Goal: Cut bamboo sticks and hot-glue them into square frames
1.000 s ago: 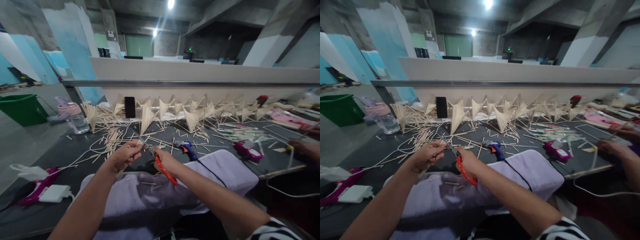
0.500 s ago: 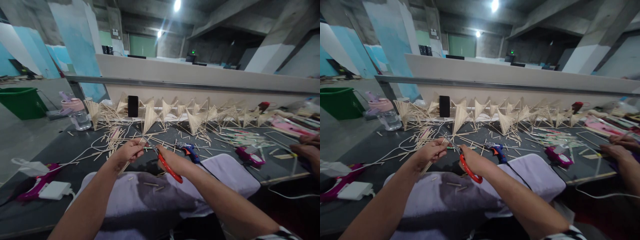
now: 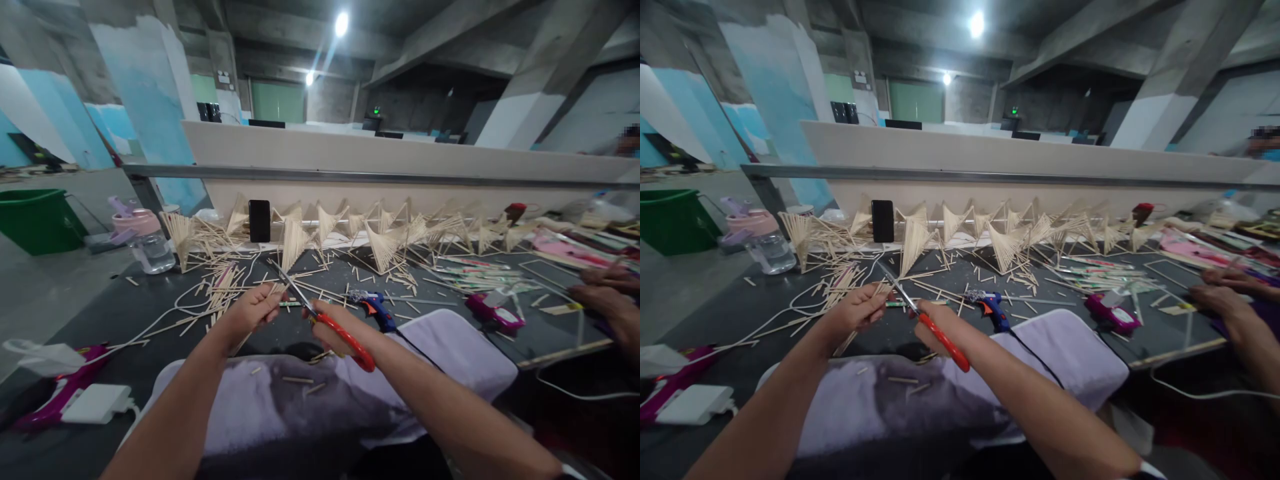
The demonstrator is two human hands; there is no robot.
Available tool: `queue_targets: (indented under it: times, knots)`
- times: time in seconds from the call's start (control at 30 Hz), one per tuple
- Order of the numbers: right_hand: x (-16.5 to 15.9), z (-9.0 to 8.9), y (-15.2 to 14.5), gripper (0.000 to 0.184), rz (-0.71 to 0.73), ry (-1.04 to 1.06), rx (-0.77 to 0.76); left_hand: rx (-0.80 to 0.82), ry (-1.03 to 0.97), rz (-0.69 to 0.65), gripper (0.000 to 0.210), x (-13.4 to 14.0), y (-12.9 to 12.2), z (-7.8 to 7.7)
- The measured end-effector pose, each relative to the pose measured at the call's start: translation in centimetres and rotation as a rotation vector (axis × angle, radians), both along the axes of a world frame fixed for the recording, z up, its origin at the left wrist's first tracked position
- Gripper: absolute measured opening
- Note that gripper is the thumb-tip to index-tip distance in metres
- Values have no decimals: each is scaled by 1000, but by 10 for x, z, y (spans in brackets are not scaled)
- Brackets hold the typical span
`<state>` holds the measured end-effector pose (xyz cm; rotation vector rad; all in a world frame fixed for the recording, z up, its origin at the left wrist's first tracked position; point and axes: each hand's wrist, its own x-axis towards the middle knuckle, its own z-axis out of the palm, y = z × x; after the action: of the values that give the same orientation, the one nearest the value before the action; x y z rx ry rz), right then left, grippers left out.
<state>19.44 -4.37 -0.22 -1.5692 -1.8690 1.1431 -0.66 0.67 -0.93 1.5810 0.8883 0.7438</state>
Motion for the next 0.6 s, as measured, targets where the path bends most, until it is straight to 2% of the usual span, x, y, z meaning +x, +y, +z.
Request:
queue_targets:
  times: [0.17,0.33,0.47,0.53,0.6]
  knots:
    - [-3,7,-12,39,-39,195,-125,171,58,41,30,1,-5,4]
    - [0,-2,-15,38,89,460,-155,209,88,18,29,-1,-6,7]
    - [-1,5,-18,38,164,736,-329,242,121,-10,28,-3,-2,5]
    - [-2,13,-18,39,190,837,-328,209,97,-21,29,-4,1,4]
    - [-1,19,-15,41,172,766,-241,142,51,-32,30,-8,3,3]
